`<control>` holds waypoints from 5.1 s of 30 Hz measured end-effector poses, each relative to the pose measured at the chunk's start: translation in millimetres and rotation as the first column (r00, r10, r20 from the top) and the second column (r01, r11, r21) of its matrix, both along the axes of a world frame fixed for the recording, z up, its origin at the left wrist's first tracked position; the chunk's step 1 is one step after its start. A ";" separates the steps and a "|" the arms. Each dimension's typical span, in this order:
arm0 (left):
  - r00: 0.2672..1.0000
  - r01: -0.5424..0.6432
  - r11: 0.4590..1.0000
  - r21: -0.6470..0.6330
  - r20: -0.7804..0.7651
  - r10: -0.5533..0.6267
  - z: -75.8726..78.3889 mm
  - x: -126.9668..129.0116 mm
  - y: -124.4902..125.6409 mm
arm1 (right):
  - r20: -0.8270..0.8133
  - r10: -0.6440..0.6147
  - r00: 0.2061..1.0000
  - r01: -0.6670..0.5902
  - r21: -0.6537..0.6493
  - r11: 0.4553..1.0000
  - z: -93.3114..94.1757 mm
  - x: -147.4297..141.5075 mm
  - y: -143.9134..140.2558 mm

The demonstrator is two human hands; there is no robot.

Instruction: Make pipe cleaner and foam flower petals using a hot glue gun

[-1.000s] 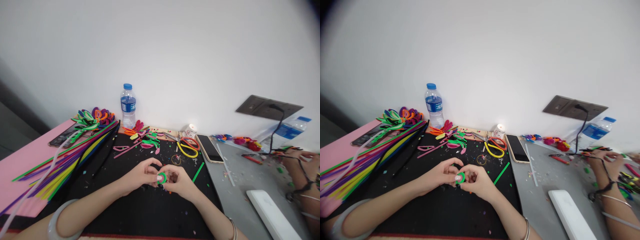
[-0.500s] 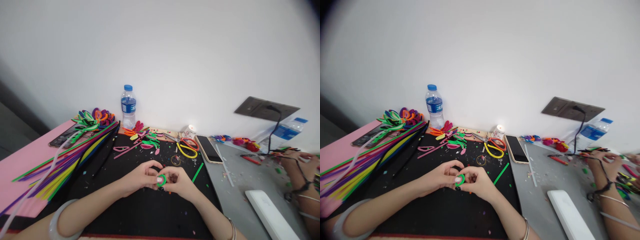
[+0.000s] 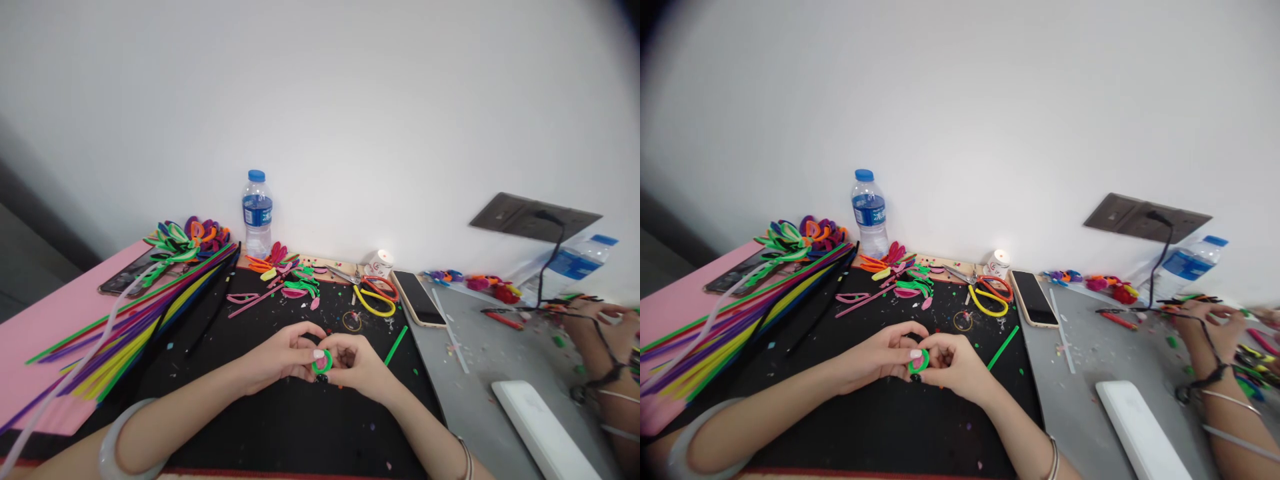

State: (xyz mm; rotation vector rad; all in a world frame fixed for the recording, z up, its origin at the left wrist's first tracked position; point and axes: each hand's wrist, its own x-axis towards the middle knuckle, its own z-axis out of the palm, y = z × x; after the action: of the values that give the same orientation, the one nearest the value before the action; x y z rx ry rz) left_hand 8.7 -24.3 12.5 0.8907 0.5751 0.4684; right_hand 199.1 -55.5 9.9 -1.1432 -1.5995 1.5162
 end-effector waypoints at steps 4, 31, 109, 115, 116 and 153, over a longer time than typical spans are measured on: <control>1.000 0.009 1.000 0.002 0.003 -0.009 -1.2 -0.1 0.1 | 0.012 0.000 1.000 0.000 -0.001 1.000 0.8 -0.4 -1.2; 0.983 -0.145 0.978 0.148 -0.089 0.159 -3.5 4.4 1.2 | 0.083 -0.126 0.988 0.116 0.120 0.986 1.3 -3.0 0.8; 0.966 -0.250 0.941 0.229 -0.009 0.259 -1.6 7.2 -0.2 | 0.032 -0.258 0.966 0.252 0.136 0.958 3.0 -6.1 0.2; 0.968 -0.230 0.942 0.245 -0.038 0.246 -0.3 7.2 -0.6 | 0.045 -0.280 0.959 0.272 0.131 0.953 -0.1 -4.0 0.5; 0.970 -0.221 0.940 0.261 -0.039 0.239 -0.5 7.2 -0.8 | 0.046 -0.283 0.958 0.274 0.133 0.952 -0.3 -3.8 0.4; 0.951 -0.228 0.884 0.408 -0.102 0.292 -5.7 6.5 3.0 | 0.446 -0.261 0.856 -0.059 0.585 0.809 0.9 1.1 -4.9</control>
State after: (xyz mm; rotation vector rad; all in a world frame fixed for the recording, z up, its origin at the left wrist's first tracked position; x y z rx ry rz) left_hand 15.2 -21.3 6.9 1.2505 0.7714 0.7809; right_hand 200.2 -60.4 10.8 -1.2879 -2.1072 0.5583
